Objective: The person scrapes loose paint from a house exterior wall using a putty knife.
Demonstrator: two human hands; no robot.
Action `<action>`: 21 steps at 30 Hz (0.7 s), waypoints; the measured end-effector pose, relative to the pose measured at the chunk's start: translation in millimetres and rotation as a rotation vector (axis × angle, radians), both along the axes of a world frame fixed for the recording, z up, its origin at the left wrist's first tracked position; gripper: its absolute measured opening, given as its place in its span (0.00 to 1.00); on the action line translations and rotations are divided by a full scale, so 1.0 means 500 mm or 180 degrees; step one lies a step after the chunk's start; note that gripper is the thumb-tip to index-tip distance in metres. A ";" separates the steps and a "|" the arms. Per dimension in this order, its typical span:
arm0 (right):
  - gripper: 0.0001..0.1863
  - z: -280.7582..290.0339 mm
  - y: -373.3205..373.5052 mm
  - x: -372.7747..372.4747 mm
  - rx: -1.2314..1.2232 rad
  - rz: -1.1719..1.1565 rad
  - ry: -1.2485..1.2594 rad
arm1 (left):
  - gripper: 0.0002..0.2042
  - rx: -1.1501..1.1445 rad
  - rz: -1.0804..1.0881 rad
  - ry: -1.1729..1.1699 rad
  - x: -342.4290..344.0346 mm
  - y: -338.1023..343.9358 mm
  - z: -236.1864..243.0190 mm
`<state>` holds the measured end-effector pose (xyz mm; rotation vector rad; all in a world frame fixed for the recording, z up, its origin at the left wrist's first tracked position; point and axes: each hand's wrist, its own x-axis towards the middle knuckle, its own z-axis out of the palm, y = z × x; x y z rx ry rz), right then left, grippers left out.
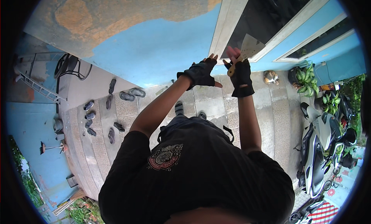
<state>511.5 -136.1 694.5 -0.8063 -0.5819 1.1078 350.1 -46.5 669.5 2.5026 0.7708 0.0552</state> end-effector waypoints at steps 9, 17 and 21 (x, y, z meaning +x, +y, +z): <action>0.22 -0.043 0.026 0.007 -0.0713 -0.0694 -0.0599 | 0.62 -0.0128 0.0263 -0.0286 -0.014 0.027 0.000; 0.24 -0.031 0.021 -0.035 -0.0311 0.0993 0.0144 | 0.38 0.0231 0.0047 -0.0982 -0.017 0.029 0.000; 0.24 -0.018 0.047 -0.011 -0.0839 -0.1054 -0.1112 | 0.57 -0.0115 0.0177 -0.0140 -0.030 0.029 0.029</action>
